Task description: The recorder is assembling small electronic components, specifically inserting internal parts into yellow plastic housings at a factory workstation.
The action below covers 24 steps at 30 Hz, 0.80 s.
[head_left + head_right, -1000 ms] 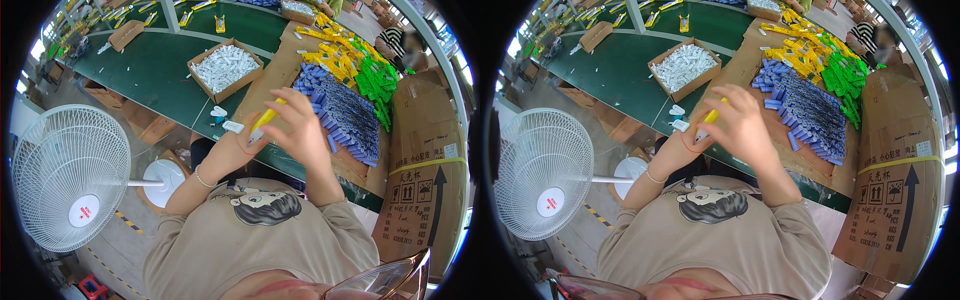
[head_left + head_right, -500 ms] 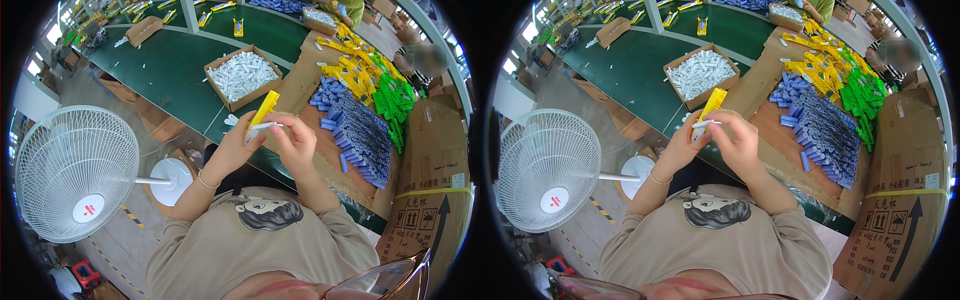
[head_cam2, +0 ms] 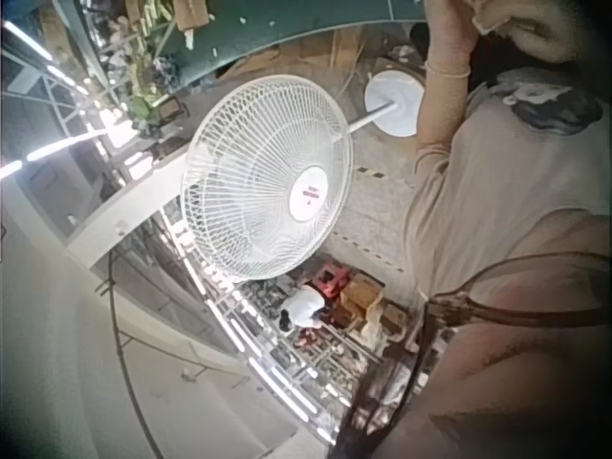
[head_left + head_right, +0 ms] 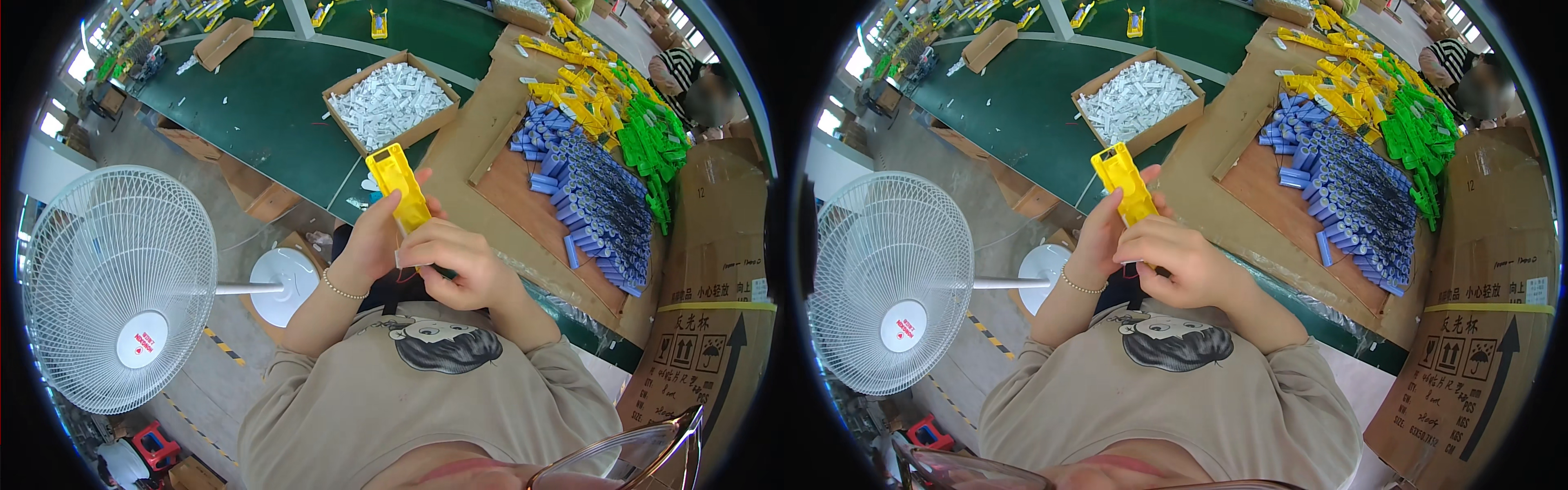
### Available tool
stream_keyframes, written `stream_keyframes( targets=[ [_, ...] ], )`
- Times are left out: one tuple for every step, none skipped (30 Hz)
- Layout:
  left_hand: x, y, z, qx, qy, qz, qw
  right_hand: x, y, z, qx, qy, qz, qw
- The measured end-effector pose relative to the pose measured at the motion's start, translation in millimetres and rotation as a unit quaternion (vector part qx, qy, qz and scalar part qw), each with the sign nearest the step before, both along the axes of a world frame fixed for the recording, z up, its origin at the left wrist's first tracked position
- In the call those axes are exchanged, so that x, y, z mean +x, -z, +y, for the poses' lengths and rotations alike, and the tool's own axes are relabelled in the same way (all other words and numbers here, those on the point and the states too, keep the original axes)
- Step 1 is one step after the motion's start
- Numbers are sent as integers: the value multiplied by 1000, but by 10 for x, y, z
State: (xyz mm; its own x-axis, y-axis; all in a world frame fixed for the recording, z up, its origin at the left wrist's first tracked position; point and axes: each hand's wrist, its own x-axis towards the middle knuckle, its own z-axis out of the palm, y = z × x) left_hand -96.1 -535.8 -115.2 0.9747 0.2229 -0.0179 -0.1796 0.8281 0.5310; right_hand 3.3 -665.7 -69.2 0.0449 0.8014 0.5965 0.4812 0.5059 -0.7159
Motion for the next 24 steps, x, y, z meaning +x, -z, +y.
stream_keyframes(
  targets=[
    [11, 51, 8, -2, -2, 1, 1000, -3, -1, -4, -2, -2, 1, 1000],
    [34, 101, 33, 88, -81, 63, 991, -6, -5, -8, -20, -11, -14, 1000],
    [62, 138, 65, 176, -159, 123, 964, -7, -8, -5, -38, -20, -30, 999],
    [85, 163, 92, 227, -216, 143, 939, -2, 25, -13, -39, -23, -30, 999],
    [78, 170, 131, 225, -220, 143, 938, 11, 94, -35, -54, -38, -59, 996],
    [52, 153, 192, 202, -243, 136, 939, 29, 154, -55, -67, -53, -87, 993],
    [30, 124, 247, 179, -267, 129, 938, 54, 190, -85, -66, -55, -88, 992],
    [17, 81, 291, 139, -278, 115, 943, 89, 221, -124, -89, -61, -104, 989],
    [-18, 41, 320, 140, -282, 116, 942, 121, 255, -153, -111, -69, -120, 984],
    [-50, 4, 346, 51, -285, 105, 952, 157, 291, -173, -110, -72, -120, 984],
    [-73, -27, 365, -39, -285, 92, 953, 194, 325, -192, -109, -29, -141, 984],
    [-85, -50, 375, -40, -274, 95, 956, 220, 345, -211, -108, 16, -161, 981],
    [-86, -31, 372, -39, -275, 97, 956, 243, 354, -224, -108, 14, -160, 981],
    [-75, 3, 358, -53, -300, 80, 949, 265, 361, -231, -88, 56, -164, 981],
    [-46, 23, 345, -66, -323, 62, 942, 283, 366, -228, -68, 98, -168, 979],
    [-29, 26, 320, -65, -323, 63, 942, 284, 355, -226, -67, 99, -167, 979],
    [-19, 30, 285, -30, -367, 59, 928, 278, 323, -226, -37, 89, -144, 985],
    [-7, 38, 260, 4, -410, 54, 911, 269, 311, -222, -8, 80, -121, 989],
    [9, 49, 246, 5, -409, 55, 911, 256, 324, -217, -8, 81, -120, 989],
    [23, 63, 236, 91, -437, 48, 894, 235, 340, -211, 14, 67, -86, 994],
    [29, 77, 220, 175, -461, 41, 869, 212, 354, -205, 34, 53, -52, 997],
    [32, 77, 205, 176, -461, 43, 869, 187, 361, -187, 34, 53, -50, 997],
    [31, 67, 191, 195, -476, 35, 857, 159, 364, -166, 35, 46, -26, 998],
    [27, 61, 191, 214, -492, 26, 844, 146, 360, -146, 38, 37, -3, 999]
  ],
)
